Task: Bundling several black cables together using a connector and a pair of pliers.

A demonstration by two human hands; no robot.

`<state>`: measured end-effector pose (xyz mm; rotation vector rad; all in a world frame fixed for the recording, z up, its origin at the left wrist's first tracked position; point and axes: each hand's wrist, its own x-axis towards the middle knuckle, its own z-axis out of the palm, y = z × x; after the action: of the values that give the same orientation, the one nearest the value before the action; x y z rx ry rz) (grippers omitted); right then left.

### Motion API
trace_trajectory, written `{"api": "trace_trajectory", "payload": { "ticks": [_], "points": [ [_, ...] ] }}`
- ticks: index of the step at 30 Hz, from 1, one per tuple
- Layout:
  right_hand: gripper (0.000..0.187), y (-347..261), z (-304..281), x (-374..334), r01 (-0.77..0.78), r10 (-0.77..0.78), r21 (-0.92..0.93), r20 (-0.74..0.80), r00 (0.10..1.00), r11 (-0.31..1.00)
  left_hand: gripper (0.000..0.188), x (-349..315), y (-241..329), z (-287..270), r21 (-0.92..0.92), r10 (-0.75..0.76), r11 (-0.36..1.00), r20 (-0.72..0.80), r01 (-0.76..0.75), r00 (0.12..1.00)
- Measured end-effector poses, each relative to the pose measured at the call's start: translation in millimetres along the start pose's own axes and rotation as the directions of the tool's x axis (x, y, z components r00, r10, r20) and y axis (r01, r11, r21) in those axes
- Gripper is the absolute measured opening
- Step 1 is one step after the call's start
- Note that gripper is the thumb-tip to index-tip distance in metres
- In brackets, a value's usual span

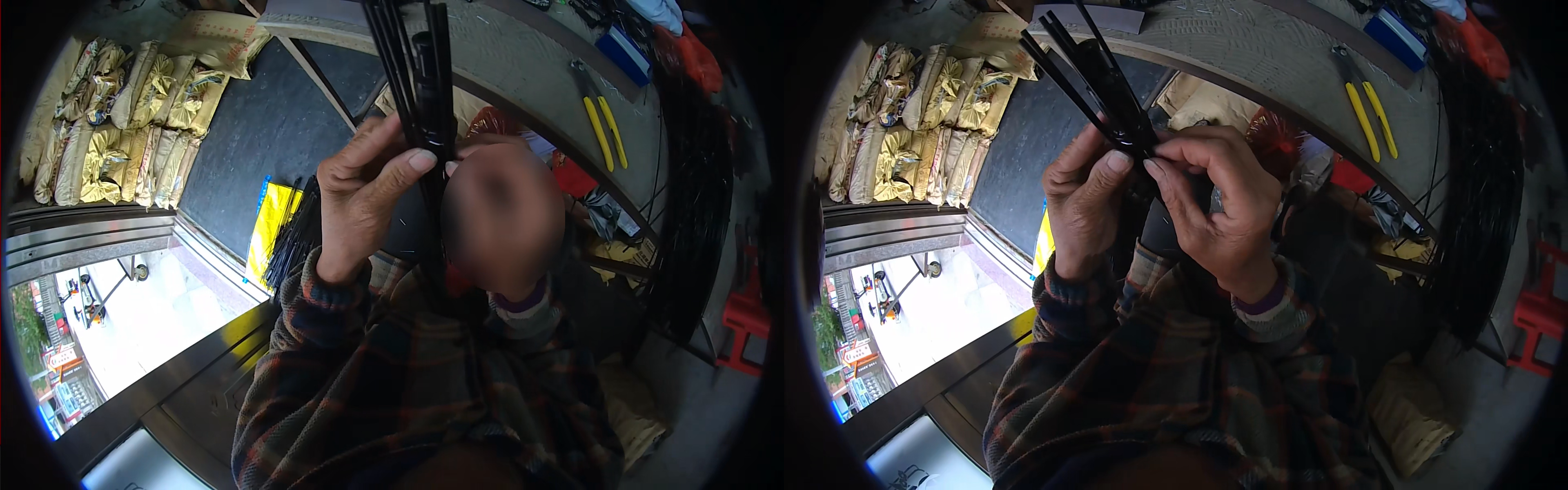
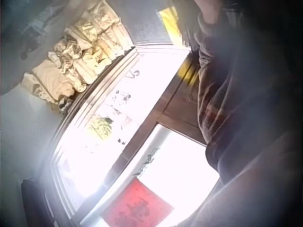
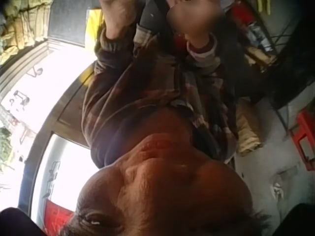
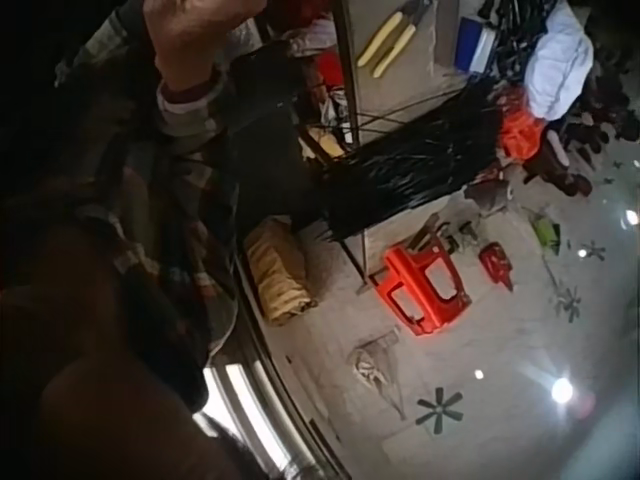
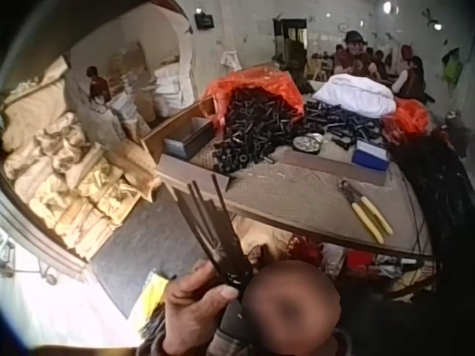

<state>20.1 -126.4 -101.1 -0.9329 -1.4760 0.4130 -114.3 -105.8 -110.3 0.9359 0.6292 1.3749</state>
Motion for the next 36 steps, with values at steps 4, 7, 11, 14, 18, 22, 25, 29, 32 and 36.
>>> {"api": "trace_trajectory", "payload": {
  "ticks": [4, 7, 11, 14, 18, 22, 25, 29, 32, 36],
  "points": [
    [0.012, -6.5, -2.4, 3.3, -0.105, 0.104, 0.062, 0.006, 0.995, 0.993, 0.031, -3.2, -0.1, 7.1, 0.090, 0.040, 0.995, -0.046, -0.035, 0.998],
    [0.010, -6.1, -8.8, 7.4, -0.099, 0.099, -0.016, 0.010, 0.995, 0.995, 0.030, -3.8, 0.3, 13.2, 0.229, 0.134, 0.965, -0.028, -0.124, 0.991],
    [0.011, -1.8, -13.6, 12.0, -0.045, 0.048, -0.071, 0.045, 0.998, 0.996, 0.028, -0.2, -3.4, 13.4, 0.185, 0.112, 0.978, -0.056, -0.100, 0.992],
    [0.012, 1.3, -18.6, 15.7, -0.046, 0.054, -0.109, 0.069, 0.996, 0.993, 0.028, 2.3, -3.5, 13.7, 0.217, 0.120, 0.970, -0.017, -0.114, 0.993],
    [0.013, 2.2, -22.4, 16.5, -0.083, 0.089, -0.074, 0.070, 0.994, 0.994, 0.025, 3.8, -4.2, 18.0, 0.230, 0.085, 0.970, 0.000, -0.083, 0.996],
    [0.014, 5.7, -26.7, 16.5, -0.171, 0.156, 0.149, 0.104, 0.982, 0.974, 0.022, 3.8, -10.1, 15.0, 0.102, 0.057, 0.993, 0.059, -0.063, 0.997],
    [0.013, 5.5, -28.3, 16.9, -0.203, 0.191, 0.103, 0.113, 0.975, 0.974, 0.022, 7.0, -10.4, 18.0, -0.033, 0.028, 0.999, 0.113, -0.024, 0.993],
    [0.012, 18.0, -29.6, 13.2, -0.157, 0.139, 0.220, 0.092, 0.986, 0.963, 0.017, 6.7, -12.6, 24.8, 0.097, 0.043, 0.994, 0.003, -0.043, 0.999],
    [0.011, 18.9, -31.8, 12.3, -0.138, 0.117, 0.214, 0.107, 0.987, 0.967, 0.017, 4.2, -12.1, 25.7, 0.153, 0.079, 0.985, -0.021, -0.075, 0.997],
    [0.009, 9.4, -27.7, 11.4, -0.148, 0.144, 0.071, 0.066, 0.987, 0.986, 0.017, 4.4, -15.6, 23.7, 0.250, 0.211, 0.945, 0.028, -0.212, 0.977]
  ]
}}
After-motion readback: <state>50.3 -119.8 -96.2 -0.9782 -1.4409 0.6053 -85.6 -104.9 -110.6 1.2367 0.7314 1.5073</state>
